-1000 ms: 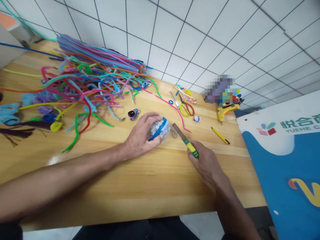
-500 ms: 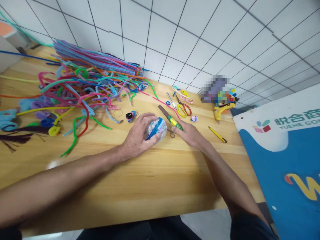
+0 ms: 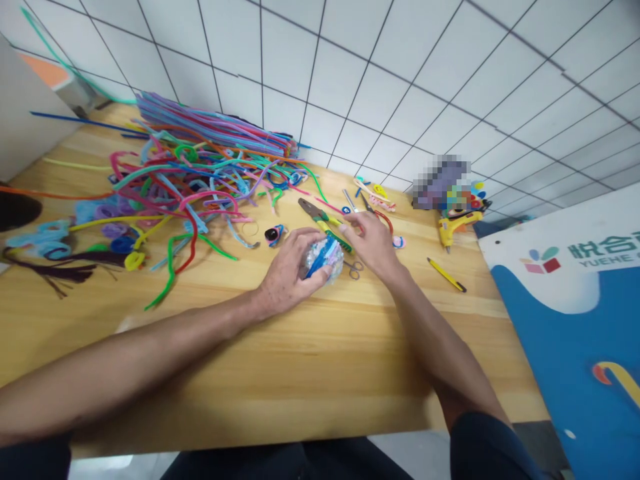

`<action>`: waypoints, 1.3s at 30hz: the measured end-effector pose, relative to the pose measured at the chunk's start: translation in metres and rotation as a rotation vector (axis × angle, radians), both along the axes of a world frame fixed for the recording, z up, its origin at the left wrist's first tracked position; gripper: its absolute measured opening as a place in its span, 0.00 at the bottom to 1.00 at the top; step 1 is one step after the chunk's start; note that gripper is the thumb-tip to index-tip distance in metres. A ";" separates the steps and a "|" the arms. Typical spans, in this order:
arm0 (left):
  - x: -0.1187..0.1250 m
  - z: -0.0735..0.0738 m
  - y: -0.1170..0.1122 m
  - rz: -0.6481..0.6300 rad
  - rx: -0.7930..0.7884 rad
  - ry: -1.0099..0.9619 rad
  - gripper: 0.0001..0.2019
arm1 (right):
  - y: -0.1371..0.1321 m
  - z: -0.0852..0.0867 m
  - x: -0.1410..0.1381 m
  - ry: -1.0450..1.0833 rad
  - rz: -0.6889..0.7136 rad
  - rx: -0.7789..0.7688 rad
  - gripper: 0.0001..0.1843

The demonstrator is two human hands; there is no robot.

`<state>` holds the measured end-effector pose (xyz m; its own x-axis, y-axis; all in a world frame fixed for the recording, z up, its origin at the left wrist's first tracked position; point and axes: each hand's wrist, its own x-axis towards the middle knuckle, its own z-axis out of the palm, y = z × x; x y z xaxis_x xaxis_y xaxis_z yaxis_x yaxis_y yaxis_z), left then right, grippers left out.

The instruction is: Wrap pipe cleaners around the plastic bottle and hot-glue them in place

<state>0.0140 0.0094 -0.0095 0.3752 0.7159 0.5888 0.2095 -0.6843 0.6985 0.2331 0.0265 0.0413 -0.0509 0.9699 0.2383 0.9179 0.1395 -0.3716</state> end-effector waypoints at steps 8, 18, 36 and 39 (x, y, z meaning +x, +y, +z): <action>0.000 0.000 -0.001 -0.007 -0.006 -0.002 0.22 | -0.090 -0.002 -0.021 -0.057 0.259 0.308 0.16; 0.000 0.000 -0.002 -0.009 0.005 -0.007 0.22 | -0.092 -0.023 -0.021 -0.092 0.260 0.315 0.20; -0.002 0.003 -0.002 -0.041 0.026 0.017 0.22 | -0.086 -0.044 -0.021 0.133 0.351 0.577 0.22; -0.002 0.003 -0.002 -0.042 0.033 0.011 0.21 | -0.087 -0.045 -0.020 0.098 0.349 0.582 0.23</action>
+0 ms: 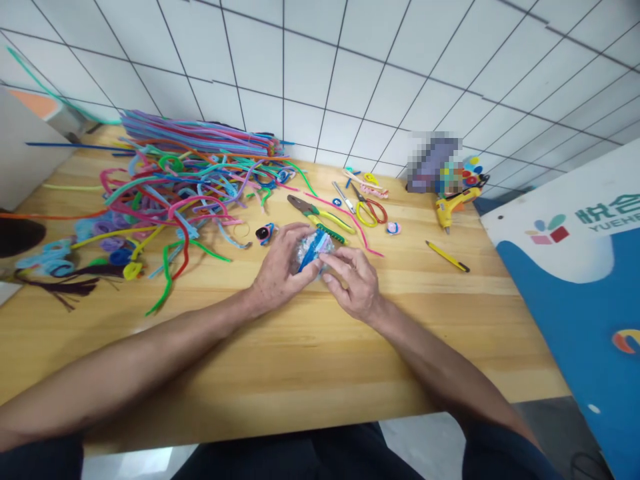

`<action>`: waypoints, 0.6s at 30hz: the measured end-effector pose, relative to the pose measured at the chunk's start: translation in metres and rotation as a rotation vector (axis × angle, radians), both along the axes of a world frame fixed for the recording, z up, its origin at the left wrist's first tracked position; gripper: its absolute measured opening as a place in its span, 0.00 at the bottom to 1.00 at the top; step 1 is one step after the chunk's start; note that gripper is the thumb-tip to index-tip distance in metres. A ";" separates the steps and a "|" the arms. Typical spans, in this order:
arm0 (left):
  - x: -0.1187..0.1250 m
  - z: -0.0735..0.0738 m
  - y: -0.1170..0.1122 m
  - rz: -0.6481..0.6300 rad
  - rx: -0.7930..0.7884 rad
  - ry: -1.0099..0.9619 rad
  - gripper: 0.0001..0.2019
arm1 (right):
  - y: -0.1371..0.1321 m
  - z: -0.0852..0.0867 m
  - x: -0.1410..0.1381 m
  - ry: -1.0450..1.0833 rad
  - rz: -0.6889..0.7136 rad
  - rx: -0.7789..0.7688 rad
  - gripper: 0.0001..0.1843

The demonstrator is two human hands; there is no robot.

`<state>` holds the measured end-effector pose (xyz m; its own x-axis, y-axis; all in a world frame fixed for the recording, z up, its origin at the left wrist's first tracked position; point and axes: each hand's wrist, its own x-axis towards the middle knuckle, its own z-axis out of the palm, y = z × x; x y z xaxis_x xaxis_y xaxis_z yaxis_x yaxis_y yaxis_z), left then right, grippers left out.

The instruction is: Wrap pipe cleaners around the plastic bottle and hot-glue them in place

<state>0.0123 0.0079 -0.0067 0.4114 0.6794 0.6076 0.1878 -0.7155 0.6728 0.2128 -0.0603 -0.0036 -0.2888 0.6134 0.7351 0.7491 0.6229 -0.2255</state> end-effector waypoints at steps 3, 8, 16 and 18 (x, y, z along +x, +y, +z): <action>0.000 -0.001 0.000 0.005 0.000 0.004 0.21 | -0.001 0.000 0.000 -0.029 -0.021 -0.006 0.25; 0.000 -0.003 0.001 -0.001 0.017 0.010 0.22 | 0.000 0.002 0.000 -0.078 -0.035 0.004 0.23; 0.001 -0.003 0.001 -0.008 0.014 0.010 0.22 | 0.000 0.005 0.001 -0.142 -0.057 0.040 0.22; 0.000 -0.002 0.001 -0.003 -0.001 0.007 0.21 | -0.001 0.005 0.002 -0.155 -0.060 0.045 0.24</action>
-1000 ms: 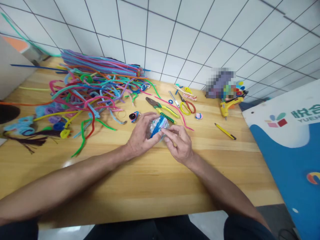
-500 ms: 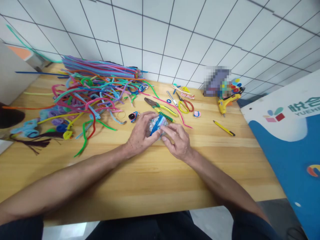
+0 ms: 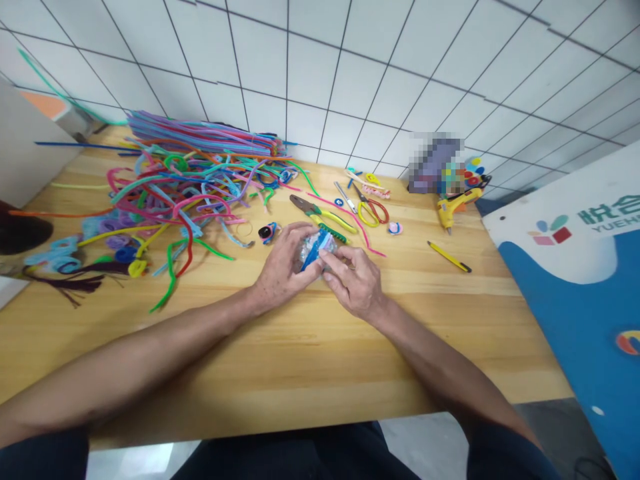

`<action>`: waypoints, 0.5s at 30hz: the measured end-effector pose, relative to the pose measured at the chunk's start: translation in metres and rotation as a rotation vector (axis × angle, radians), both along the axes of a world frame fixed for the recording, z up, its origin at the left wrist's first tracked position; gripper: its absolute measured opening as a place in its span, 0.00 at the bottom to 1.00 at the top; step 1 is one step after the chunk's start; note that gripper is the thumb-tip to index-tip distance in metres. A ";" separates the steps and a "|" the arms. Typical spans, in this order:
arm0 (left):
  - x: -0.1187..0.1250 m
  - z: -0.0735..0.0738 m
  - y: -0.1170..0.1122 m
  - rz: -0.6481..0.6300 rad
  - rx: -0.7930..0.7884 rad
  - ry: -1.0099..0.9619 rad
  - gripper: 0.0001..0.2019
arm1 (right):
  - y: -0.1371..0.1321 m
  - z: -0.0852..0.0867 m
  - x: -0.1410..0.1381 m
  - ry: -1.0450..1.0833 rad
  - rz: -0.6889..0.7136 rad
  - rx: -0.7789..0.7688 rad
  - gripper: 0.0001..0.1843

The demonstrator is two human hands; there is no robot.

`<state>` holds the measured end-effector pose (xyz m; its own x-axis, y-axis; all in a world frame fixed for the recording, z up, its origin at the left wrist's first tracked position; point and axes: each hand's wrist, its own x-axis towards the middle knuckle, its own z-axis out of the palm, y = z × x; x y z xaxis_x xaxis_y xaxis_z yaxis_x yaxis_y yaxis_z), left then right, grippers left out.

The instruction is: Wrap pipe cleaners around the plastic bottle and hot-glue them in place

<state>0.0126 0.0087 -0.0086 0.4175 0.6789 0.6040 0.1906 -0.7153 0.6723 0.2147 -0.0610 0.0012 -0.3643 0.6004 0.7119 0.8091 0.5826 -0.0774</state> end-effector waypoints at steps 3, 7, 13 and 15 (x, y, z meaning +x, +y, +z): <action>-0.001 0.001 0.000 0.006 -0.015 -0.005 0.22 | -0.001 -0.001 0.001 -0.007 0.010 0.004 0.26; -0.001 0.001 0.001 -0.004 -0.008 -0.008 0.21 | -0.001 -0.001 0.001 0.006 0.020 0.008 0.25; -0.003 0.000 0.003 -0.007 -0.017 0.018 0.22 | -0.001 -0.003 0.000 0.032 0.021 -0.012 0.24; -0.004 0.001 0.003 -0.009 -0.019 0.037 0.22 | -0.001 -0.004 0.000 0.040 0.020 -0.029 0.25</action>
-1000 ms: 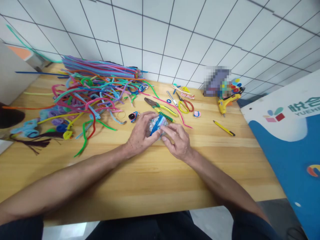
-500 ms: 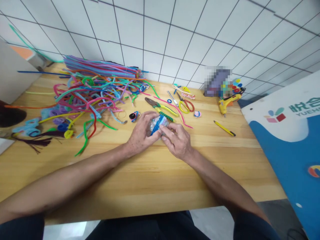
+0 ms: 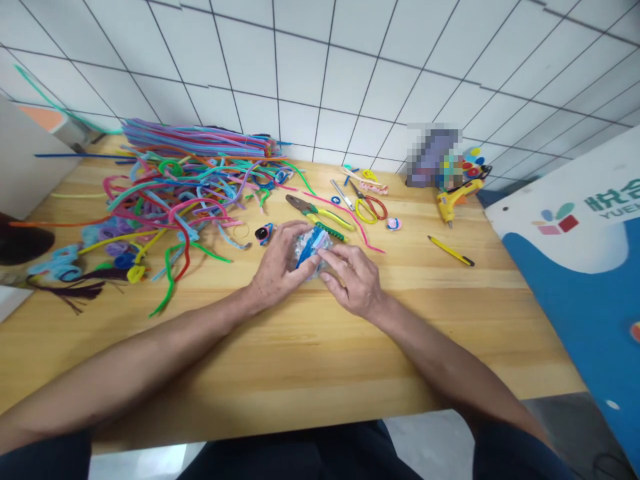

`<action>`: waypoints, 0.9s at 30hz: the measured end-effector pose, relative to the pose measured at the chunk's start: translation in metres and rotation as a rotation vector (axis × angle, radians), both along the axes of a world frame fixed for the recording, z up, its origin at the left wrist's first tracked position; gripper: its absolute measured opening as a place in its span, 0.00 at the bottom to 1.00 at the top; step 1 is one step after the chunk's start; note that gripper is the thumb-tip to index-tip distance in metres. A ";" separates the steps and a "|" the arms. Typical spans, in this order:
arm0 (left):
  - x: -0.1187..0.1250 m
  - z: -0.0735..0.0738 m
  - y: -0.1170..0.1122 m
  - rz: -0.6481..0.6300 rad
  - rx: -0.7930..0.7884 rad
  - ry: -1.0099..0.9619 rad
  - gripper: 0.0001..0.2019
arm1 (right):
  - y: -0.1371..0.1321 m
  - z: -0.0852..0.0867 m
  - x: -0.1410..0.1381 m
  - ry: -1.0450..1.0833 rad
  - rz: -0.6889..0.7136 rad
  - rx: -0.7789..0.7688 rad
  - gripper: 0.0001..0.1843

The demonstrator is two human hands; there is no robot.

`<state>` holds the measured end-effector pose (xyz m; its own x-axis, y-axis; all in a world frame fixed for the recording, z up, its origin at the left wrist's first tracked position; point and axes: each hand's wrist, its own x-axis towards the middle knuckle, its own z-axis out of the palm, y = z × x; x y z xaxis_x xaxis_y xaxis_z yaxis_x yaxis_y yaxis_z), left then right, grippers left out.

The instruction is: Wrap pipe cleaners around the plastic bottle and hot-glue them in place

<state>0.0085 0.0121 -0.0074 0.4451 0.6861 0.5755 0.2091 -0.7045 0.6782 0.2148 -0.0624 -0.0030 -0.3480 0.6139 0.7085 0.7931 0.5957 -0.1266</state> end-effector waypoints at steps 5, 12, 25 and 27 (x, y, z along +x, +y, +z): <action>-0.003 0.000 0.002 -0.037 0.012 0.029 0.25 | 0.000 -0.002 0.000 0.035 0.010 -0.014 0.28; -0.005 -0.001 0.005 -0.061 0.043 0.070 0.29 | 0.000 -0.004 -0.003 0.081 -0.018 -0.021 0.28; -0.003 0.007 0.003 0.024 -0.042 0.149 0.28 | -0.001 -0.005 -0.008 0.072 -0.060 -0.068 0.26; -0.003 0.007 0.002 0.027 -0.041 0.154 0.26 | -0.002 -0.005 -0.009 0.070 -0.061 -0.074 0.25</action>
